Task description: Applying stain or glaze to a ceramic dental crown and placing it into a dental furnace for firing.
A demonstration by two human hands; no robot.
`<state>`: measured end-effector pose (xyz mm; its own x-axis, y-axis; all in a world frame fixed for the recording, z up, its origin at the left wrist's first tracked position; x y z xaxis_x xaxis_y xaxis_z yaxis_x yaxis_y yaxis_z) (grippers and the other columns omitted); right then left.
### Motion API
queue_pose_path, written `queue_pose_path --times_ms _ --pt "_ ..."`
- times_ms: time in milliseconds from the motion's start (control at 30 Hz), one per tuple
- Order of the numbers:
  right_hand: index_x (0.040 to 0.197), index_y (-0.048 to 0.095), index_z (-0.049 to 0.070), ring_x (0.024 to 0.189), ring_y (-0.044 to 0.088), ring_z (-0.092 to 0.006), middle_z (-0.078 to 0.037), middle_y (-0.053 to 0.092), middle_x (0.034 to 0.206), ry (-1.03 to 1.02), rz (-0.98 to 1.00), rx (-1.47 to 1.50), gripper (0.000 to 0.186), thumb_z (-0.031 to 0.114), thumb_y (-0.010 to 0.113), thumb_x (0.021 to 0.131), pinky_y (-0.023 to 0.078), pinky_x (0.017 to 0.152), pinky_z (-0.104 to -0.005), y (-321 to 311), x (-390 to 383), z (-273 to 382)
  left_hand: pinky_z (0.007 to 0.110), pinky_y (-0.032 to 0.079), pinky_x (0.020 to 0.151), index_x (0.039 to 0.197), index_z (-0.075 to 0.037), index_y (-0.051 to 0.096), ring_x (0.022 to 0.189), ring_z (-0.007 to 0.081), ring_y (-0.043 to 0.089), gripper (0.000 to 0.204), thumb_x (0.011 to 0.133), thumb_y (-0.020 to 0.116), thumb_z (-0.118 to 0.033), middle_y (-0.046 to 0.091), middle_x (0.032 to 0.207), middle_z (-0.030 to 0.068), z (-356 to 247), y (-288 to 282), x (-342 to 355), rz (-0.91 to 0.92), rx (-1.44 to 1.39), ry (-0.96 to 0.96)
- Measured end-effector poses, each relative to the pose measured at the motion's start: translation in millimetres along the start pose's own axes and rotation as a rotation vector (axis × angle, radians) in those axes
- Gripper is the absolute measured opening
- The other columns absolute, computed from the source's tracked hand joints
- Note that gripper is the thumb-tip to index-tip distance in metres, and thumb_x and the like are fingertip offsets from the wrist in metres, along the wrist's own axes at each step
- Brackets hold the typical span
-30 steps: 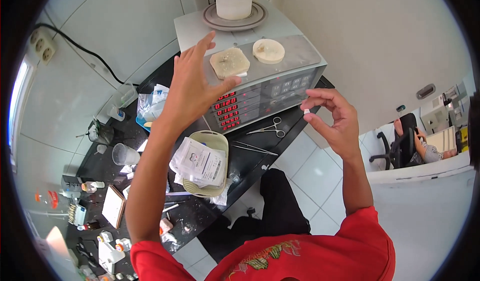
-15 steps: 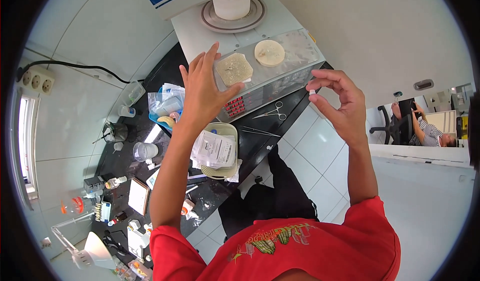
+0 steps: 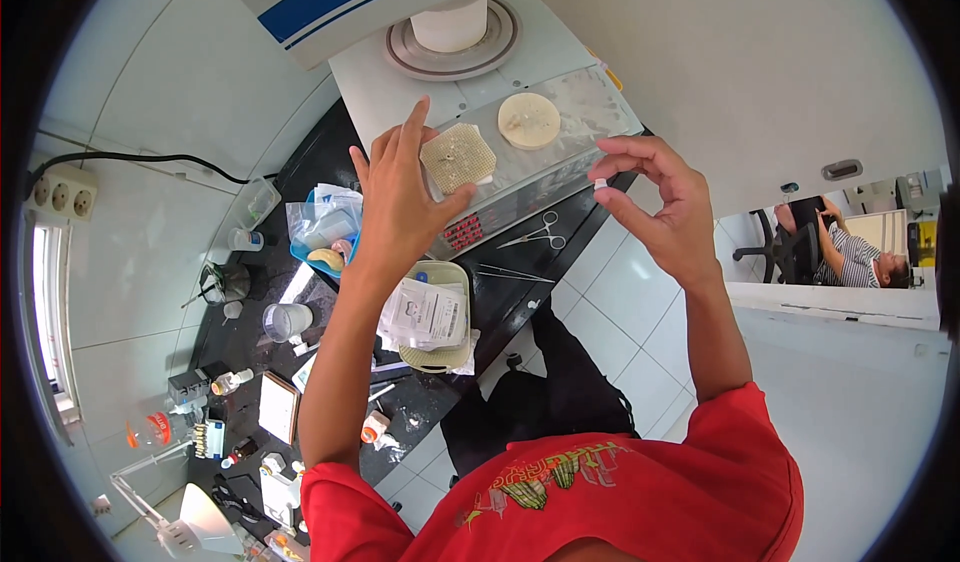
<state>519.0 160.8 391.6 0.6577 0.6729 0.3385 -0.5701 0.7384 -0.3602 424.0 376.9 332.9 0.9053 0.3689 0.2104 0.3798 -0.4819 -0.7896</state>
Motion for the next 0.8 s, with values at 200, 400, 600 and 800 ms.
queue_pose_path --times_ms 200,400,600,800 --pt "0.120 0.064 0.005 0.093 0.069 -0.0163 -0.006 0.072 0.094 -0.030 0.060 -0.061 0.040 0.001 0.073 0.081 0.050 0.090 -0.0315 11.2 10.1 2.5 0.060 0.009 0.118 0.155 -0.009 0.026 0.127 0.0283 0.047 0.102 0.071 0.083 -0.018 0.057 0.124 0.0085 -1.5 -13.7 -1.1 -0.081 -0.028 0.012" --pt "0.119 0.064 0.008 0.090 0.069 -0.0217 -0.007 0.071 0.096 -0.159 0.152 -0.218 0.039 0.005 0.072 0.082 0.053 0.083 -0.0323 47.1 31.9 6.8 0.067 0.012 0.114 0.155 -0.005 0.023 0.124 0.0313 0.047 0.105 0.069 0.082 -0.018 0.057 0.123 0.0095 7.9 -39.0 -21.4 -0.156 -0.019 -0.024" --pt "0.119 0.063 0.009 0.099 0.065 -0.0253 -0.006 0.069 0.096 -0.305 0.257 -0.403 0.038 0.007 0.071 0.082 0.050 0.091 -0.0395 93.6 51.9 -2.7 0.065 0.014 0.114 0.157 -0.006 0.019 0.122 0.0272 0.049 0.110 0.068 0.083 -0.017 0.059 0.120 0.0077 19.2 -70.4 -45.0 -0.226 -0.004 -0.086" --pt "0.121 0.064 0.012 0.111 0.060 -0.0225 -0.002 0.069 0.096 -0.476 0.312 -0.578 0.039 0.008 0.071 0.083 0.034 0.112 -0.0490 124.1 57.3 -8.0 0.060 0.016 0.115 0.157 -0.005 0.019 0.119 0.0274 0.052 0.111 0.066 0.083 -0.015 0.060 0.119 0.0076 30.9 -87.3 -65.0 -0.315 -0.017 -0.085"
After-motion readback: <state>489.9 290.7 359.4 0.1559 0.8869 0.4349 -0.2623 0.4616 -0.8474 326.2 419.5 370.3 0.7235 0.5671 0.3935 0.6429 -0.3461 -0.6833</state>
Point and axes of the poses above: each hand's wrist, its own x-axis towards the middle knuckle, its own y-axis out of the palm, z = x × y, the point moved 10 cm from there along x, towards the middle knuckle
